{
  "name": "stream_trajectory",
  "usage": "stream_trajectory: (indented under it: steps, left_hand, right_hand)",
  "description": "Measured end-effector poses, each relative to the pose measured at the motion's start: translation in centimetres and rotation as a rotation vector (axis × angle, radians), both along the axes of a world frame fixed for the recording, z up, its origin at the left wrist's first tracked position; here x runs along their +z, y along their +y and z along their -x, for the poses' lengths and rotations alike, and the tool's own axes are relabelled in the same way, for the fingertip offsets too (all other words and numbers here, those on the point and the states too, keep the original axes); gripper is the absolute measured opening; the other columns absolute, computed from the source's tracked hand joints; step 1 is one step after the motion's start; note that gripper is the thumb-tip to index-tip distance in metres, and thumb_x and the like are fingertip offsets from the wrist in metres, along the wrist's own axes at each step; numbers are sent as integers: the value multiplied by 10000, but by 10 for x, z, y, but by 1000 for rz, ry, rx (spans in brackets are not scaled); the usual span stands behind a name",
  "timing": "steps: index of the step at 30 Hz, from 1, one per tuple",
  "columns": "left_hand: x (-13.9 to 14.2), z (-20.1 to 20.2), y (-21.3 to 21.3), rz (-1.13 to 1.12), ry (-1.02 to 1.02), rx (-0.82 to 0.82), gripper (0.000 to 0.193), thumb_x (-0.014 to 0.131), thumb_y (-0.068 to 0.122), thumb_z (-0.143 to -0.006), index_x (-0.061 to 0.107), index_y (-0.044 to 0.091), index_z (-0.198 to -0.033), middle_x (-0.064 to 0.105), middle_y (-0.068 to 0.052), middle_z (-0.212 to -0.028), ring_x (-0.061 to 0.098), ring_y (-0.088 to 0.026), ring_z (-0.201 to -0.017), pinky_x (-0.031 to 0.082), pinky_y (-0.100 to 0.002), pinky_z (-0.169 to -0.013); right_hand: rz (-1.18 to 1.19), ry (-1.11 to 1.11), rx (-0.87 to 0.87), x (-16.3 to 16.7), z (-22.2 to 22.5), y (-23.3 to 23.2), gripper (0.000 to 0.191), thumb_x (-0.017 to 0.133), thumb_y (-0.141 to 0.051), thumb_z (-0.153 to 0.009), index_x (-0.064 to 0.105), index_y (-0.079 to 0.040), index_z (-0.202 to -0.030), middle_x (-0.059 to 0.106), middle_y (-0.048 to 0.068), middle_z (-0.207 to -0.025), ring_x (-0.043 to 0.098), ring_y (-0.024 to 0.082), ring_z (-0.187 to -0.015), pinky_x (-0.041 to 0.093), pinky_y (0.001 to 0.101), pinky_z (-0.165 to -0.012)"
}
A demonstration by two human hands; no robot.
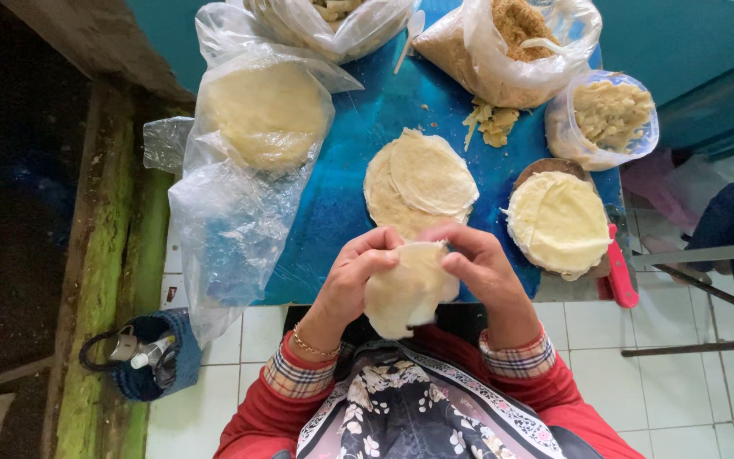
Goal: The person sits at a blue table and handles thin round pastry wrappers, peeling individual sheets apart by hand and stacking them into piles on the table. They repeatedly lift, stretch, and fold the sheets, building up stacks of wrappers next to a bag of brown filling.
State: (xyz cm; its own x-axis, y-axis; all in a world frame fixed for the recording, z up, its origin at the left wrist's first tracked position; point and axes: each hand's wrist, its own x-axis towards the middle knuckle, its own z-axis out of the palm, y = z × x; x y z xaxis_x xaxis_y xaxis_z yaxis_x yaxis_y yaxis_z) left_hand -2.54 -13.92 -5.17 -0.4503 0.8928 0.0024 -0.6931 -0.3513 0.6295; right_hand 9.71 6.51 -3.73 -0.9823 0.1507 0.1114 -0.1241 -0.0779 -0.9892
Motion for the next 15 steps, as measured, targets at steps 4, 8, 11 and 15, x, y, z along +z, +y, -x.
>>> stream_trajectory:
  steps: [4,8,11,15]
  left_hand:
    - [14,-5,3,212,288,117,248,720,172,-898,609,75,-1097,659,29,-974,616,-31,-894,523,-209,-769]
    - [21,-10,4,314,339,89,227,786,122,-915,688,24,-1095,714,4,-936,655,-50,-817,536,-224,-687]
    - [20,-8,0,300,325,99,202,783,129,-938,701,9,-1079,726,9,-949,660,-45,-827,538,-212,-692]
    - [15,-4,5,270,259,35,236,781,133,-912,686,24,-1097,732,9,-962,677,-51,-844,559,-221,-707]
  right_hand:
    - [87,-112,-195,-16,-4,-5,98,748,-66,-980,709,3,-1038,685,15,-996,619,78,-920,497,239,-793]
    - [88,-172,-263,-11,-10,-10,97,721,-96,-963,697,-19,-1017,717,12,-934,643,54,-835,521,212,-715]
    - [183,-200,-259,-3,-10,-10,87,713,-100,-981,696,-20,-1011,712,24,-909,641,56,-787,509,209,-669]
    - [296,-234,-248,-1,-7,-12,105,705,-117,-976,689,-24,-1023,723,39,-914,658,69,-773,528,226,-653]
